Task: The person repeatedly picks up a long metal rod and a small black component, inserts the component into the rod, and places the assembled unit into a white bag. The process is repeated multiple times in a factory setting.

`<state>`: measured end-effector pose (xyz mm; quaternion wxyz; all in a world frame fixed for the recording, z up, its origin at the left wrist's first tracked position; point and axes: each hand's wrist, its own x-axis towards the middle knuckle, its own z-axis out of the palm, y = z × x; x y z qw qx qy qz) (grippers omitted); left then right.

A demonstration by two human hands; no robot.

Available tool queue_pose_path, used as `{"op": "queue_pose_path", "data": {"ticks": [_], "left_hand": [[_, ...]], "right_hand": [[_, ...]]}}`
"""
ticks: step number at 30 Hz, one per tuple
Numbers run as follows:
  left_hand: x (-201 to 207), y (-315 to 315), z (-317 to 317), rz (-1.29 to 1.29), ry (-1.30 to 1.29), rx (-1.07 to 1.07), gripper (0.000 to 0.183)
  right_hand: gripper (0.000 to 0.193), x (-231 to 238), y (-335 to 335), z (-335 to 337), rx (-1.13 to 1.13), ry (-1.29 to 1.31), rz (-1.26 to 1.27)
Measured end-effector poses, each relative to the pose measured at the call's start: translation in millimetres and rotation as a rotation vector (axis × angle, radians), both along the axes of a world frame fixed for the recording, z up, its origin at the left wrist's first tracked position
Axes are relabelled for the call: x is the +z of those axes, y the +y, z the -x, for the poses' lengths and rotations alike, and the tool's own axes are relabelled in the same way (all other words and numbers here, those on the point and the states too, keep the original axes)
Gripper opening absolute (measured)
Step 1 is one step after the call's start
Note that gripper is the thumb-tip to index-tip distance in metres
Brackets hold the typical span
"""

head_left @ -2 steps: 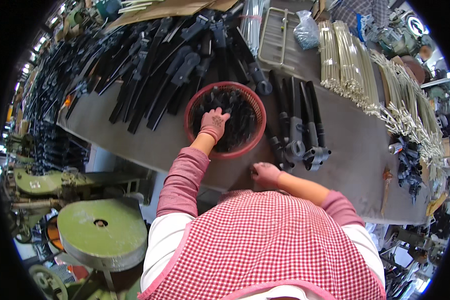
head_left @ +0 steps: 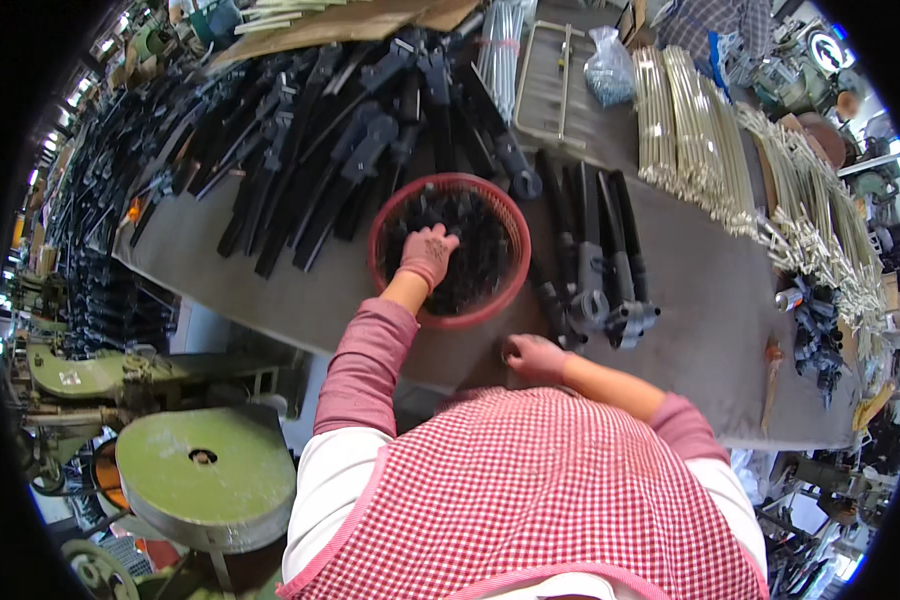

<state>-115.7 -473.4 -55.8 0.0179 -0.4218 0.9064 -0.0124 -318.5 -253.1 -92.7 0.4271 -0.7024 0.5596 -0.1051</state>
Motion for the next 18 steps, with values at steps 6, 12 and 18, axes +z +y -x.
{"op": "queue_pose_path", "data": {"ticks": [6,12,18], "left_hand": [[13,-21,-10,-0.098,-0.243,-0.288,0.021],[12,-3,-29,-0.178,0.053,-0.116,0.023],[-12,19,1,-0.069,-0.012,0.051,0.018]], "right_hand": [[0.022,82,11,38,-0.634,-0.724,-0.661],[0.026,118,9,42,-0.748,-1.168,-0.769],[0.017,141,13,38,-0.644,-0.936,-0.795]]}}
